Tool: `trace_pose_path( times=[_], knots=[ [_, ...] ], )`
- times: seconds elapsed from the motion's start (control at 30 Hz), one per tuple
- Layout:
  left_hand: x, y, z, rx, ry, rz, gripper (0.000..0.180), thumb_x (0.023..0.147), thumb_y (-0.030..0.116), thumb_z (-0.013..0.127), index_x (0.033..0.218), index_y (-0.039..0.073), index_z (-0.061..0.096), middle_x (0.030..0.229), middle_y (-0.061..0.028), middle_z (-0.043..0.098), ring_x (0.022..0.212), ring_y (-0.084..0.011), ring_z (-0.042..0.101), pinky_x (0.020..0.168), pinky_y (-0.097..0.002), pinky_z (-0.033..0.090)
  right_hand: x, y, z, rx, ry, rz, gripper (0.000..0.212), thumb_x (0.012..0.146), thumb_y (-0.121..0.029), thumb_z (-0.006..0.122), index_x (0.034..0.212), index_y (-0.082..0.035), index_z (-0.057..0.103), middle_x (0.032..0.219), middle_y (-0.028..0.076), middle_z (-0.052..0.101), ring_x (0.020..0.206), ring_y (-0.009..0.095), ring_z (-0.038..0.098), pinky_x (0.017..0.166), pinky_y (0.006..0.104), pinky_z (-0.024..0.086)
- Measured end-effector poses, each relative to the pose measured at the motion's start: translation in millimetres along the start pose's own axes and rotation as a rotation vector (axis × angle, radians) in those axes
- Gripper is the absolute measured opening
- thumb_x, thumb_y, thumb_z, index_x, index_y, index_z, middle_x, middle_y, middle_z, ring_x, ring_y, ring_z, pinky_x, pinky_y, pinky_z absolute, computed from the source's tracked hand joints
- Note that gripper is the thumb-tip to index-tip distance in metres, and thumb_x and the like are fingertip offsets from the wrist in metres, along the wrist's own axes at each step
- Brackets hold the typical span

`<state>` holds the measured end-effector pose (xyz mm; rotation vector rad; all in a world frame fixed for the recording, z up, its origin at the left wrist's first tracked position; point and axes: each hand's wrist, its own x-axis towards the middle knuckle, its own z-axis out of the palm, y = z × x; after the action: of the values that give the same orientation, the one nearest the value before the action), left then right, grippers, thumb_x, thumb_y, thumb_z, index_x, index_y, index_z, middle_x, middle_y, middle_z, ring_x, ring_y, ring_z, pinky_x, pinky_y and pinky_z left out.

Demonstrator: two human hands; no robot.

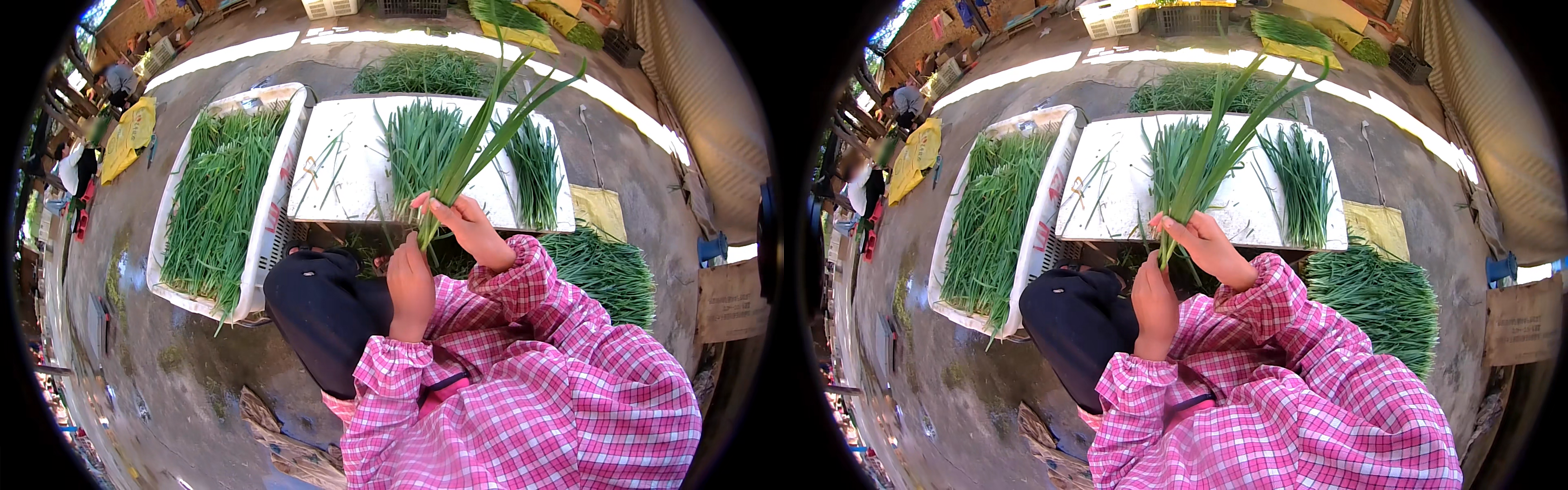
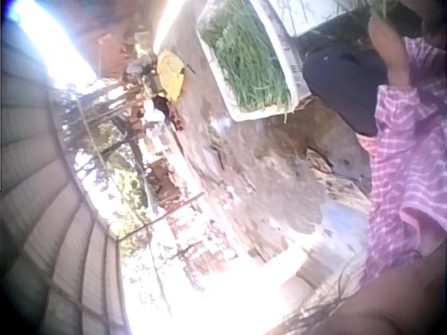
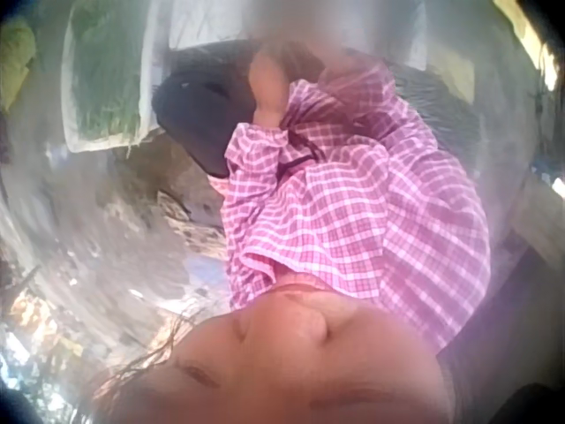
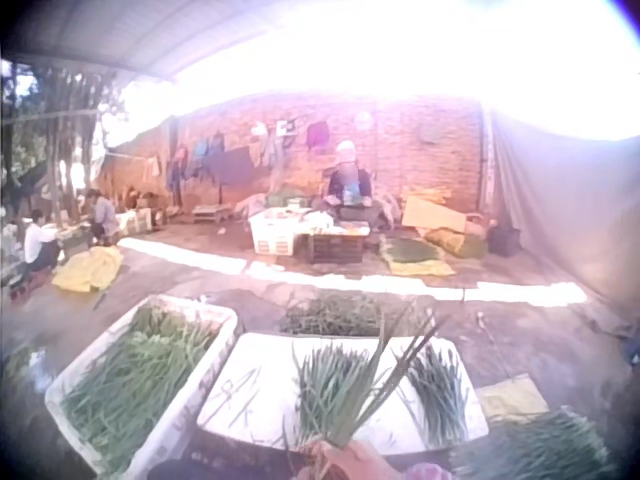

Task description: The person picks up bunches of green onions from a crate, removes yellowed or damaged outer leaves by hand, and sorts the cleaned onions into a separate pile.

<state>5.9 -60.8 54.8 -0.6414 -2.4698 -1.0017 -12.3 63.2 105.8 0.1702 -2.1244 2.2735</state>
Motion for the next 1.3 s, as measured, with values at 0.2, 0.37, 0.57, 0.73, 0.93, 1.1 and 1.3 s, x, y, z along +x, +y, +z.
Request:
trace_pose_path(
  times=[0.2, 0.37, 0.57, 0.73, 0.93, 1.1, 1.3],
  knots=[
    [-3, 0, -1, -0.051, 0.001, 0.051, 0.025, 0.074, -0.004, 0.046, 0.098, -0.005, 0.043, 0.075, -0.0184, 0.048, 0.067, -0.0334, 0.049, 0.057, -0.0388, 0.040, 0, -7, -11, -0.066, 0.086, -0.024, 0.024, 0.087, -0.019, 0.039, 0.092, -0.001, 0.053, 0.091, 0.002, 0.052, 0.085, 0.009, 0.045, 0.078, 0.0248, 0.035],
    [-5, -4, 1, -0.092, 0.014, 0.104, 0.024, 0.074, -0.003, 0.048, 0.097, -0.005, 0.044, 0.073, -0.0161, 0.048, 0.065, -0.0313, 0.049, 0.057, -0.0377, 0.040, 2, -12, -18, -0.159, 0.139, -0.061, 0.024, 0.087, -0.018, 0.037, 0.092, -0.001, 0.053, 0.090, 0.002, 0.053, 0.087, 0.010, 0.046, 0.080, 0.0261, 0.034],
    [-3, 0, -2, -0.112, 0.022, 0.094, 0.022, 0.075, -0.002, 0.047, 0.097, -0.002, 0.047, 0.069, -0.0128, 0.047, 0.062, -0.0287, 0.048, 0.053, -0.0360, 0.038, 6, -21, -23, -0.189, 0.121, -0.081, 0.023, 0.086, -0.017, 0.039, 0.092, -0.001, 0.054, 0.089, 0.003, 0.054, 0.086, 0.010, 0.045, 0.081, 0.0260, 0.033],
    [-1, 4, -8, -0.156, -0.005, 0.112, 0.024, 0.073, -0.002, 0.048, 0.097, -0.001, 0.047, 0.067, -0.0123, 0.045, 0.063, -0.0276, 0.046, 0.055, -0.0359, 0.036, 6, -26, -28, -0.197, 0.138, -0.070, 0.022, 0.086, -0.016, 0.039, 0.091, -0.001, 0.054, 0.090, 0.003, 0.053, 0.087, 0.010, 0.045, 0.081, 0.0257, 0.032],
    [0, 3, -7, -0.213, -0.072, 0.159, 0.022, 0.071, -0.004, 0.048, 0.092, -0.001, 0.048, 0.068, -0.0123, 0.046, 0.064, -0.0265, 0.044, 0.058, -0.0350, 0.037, 6, -34, -41, -0.224, 0.202, -0.061, 0.024, 0.087, -0.016, 0.037, 0.088, 0.001, 0.053, 0.090, 0.006, 0.053, 0.088, 0.013, 0.046, 0.081, 0.0271, 0.034],
    [-5, -10, 8, -0.460, -0.115, -0.151, 0.014, 0.082, 0.007, 0.043, 0.091, -0.001, 0.049, 0.065, -0.0069, 0.047, 0.053, -0.0166, 0.041, 0.050, -0.0285, 0.035, 7, -42, -56, 0.018, 0.317, -0.101, 0.021, 0.087, -0.014, 0.036, 0.084, 0.001, 0.050, 0.085, 0.009, 0.052, 0.090, 0.019, 0.049, 0.081, 0.0303, 0.037],
    [7, 2, -13, -1.658, -0.409, -0.795, 0.023, 0.087, 0.019, 0.040, 0.095, -0.001, 0.049, 0.072, -0.0052, 0.050, 0.048, -0.0029, 0.028, 0.045, -0.0154, 0.027, -7, -42, -50, 0.184, 0.197, -0.064, 0.023, 0.088, -0.017, 0.034, 0.085, 0.000, 0.049, 0.087, 0.008, 0.050, 0.092, 0.021, 0.049, 0.083, 0.0323, 0.036]
  ],
)
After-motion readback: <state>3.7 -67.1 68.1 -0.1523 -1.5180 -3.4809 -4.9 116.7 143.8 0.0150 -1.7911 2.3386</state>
